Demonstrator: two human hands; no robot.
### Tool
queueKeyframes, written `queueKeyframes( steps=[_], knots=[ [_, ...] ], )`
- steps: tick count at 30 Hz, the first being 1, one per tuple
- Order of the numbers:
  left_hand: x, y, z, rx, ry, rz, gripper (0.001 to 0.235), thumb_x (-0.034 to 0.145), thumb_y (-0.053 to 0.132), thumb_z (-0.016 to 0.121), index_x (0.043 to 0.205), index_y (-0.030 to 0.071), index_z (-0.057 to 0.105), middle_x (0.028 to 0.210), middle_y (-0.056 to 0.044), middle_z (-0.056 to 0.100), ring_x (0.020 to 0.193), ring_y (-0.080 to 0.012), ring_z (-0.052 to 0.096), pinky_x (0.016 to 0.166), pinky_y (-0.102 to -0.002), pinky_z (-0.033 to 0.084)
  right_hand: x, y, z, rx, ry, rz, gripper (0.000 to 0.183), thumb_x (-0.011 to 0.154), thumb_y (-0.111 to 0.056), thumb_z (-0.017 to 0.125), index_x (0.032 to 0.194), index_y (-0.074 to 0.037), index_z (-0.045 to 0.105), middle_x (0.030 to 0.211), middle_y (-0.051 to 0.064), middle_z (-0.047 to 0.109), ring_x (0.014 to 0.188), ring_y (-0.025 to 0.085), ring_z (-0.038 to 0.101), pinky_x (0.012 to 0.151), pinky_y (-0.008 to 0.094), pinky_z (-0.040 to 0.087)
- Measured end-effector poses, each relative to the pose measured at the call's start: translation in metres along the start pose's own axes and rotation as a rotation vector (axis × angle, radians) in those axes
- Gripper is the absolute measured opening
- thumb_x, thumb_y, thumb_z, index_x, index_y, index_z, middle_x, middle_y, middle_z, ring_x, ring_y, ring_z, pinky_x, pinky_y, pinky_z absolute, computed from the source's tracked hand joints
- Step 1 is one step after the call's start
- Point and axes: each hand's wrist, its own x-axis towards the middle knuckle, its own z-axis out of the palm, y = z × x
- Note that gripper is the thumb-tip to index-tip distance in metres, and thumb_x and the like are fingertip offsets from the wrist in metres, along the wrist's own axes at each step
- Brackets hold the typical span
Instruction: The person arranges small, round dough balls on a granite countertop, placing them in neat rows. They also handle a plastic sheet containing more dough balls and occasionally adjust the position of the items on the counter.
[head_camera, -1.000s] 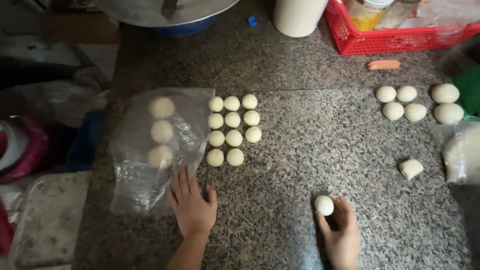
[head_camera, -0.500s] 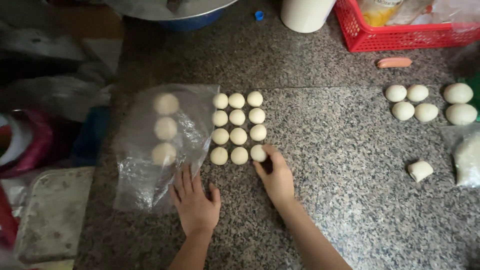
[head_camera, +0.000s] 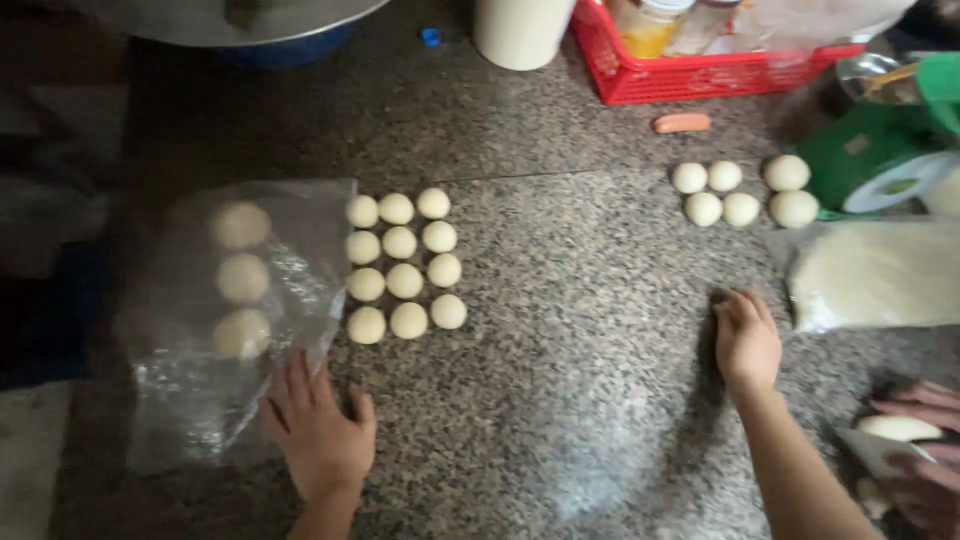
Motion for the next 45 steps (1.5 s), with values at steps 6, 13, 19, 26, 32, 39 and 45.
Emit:
queueKeyframes(
  steps=[6,13,19,26,32,39,45],
  knots=[
    [-0.007,-0.004,0.007,0.044,-0.059,0.013,0.062,0.098,0.043,0.055,0.151,0.012,0.063,0.172,-0.011,0.047,0.16,-0.0311,0.038,0.13,-0.057,0.027,-0.013,-0.094,-0.106,0.033,0.206,-0.003,0.037,0.119,-0.022,0.061,0.139,0.007,0.068,0.131,0.025,0.073,0.119,0.041,0.067,0.102,0.049,0.048],
    [-0.006,-0.003,0.01,-0.037,-0.121,-0.014,0.064,0.101,0.044,0.046,0.156,0.011,0.056,0.173,-0.014,0.042,0.16,-0.0333,0.034,0.13,-0.059,0.022,-0.129,-0.098,-0.075,0.29,-0.259,0.027,0.027,0.093,-0.022,0.072,0.116,-0.015,0.083,0.145,0.004,0.069,0.143,0.028,0.046,0.115,0.05,0.029],
    [-0.007,-0.005,0.013,-0.039,-0.125,-0.026,0.063,0.104,0.045,0.044,0.155,0.01,0.057,0.175,-0.013,0.04,0.163,-0.0315,0.03,0.133,-0.058,0.018,-0.098,-0.168,-0.055,0.214,-0.298,0.528,0.045,0.099,-0.038,0.054,0.143,-0.032,0.061,0.173,0.009,0.029,0.16,0.026,0.022,0.127,0.059,0.027],
    [-0.004,-0.001,0.004,-0.03,-0.098,-0.022,0.058,0.101,0.04,0.051,0.15,0.011,0.062,0.171,-0.013,0.047,0.159,-0.0323,0.037,0.128,-0.058,0.026,-0.207,-0.133,-0.065,0.303,-0.229,-0.107,0.042,0.096,-0.011,0.064,0.136,-0.02,0.072,0.155,0.013,0.059,0.141,0.033,0.057,0.124,0.042,0.037],
    [-0.006,-0.004,0.003,0.002,-0.065,0.002,0.057,0.101,0.041,0.052,0.149,0.012,0.063,0.171,-0.012,0.047,0.16,-0.0304,0.038,0.13,-0.057,0.026,-0.125,-0.117,-0.065,0.11,-0.276,0.079,0.053,0.094,-0.038,0.059,0.144,-0.02,0.062,0.17,0.021,0.03,0.155,0.04,0.03,0.124,0.062,0.03],
    [-0.006,-0.005,0.011,-0.026,-0.103,-0.008,0.062,0.101,0.042,0.049,0.153,0.01,0.059,0.172,-0.015,0.045,0.161,-0.0342,0.034,0.13,-0.059,0.022,-0.12,-0.196,-0.028,0.315,-0.116,-0.204,0.04,0.098,0.008,0.059,0.135,-0.003,0.068,0.145,0.019,0.067,0.132,0.033,0.067,0.116,0.041,0.055],
    [0.0,-0.002,0.011,-0.058,-0.263,-0.09,0.065,0.102,0.047,0.041,0.157,0.014,0.05,0.176,-0.01,0.031,0.163,-0.0314,0.023,0.13,-0.059,0.015,-0.15,-0.092,-0.059,0.211,-0.224,-0.132,0.032,0.099,-0.016,0.063,0.127,-0.004,0.07,0.142,0.017,0.068,0.13,0.034,0.066,0.114,0.048,0.052]
  ],
)
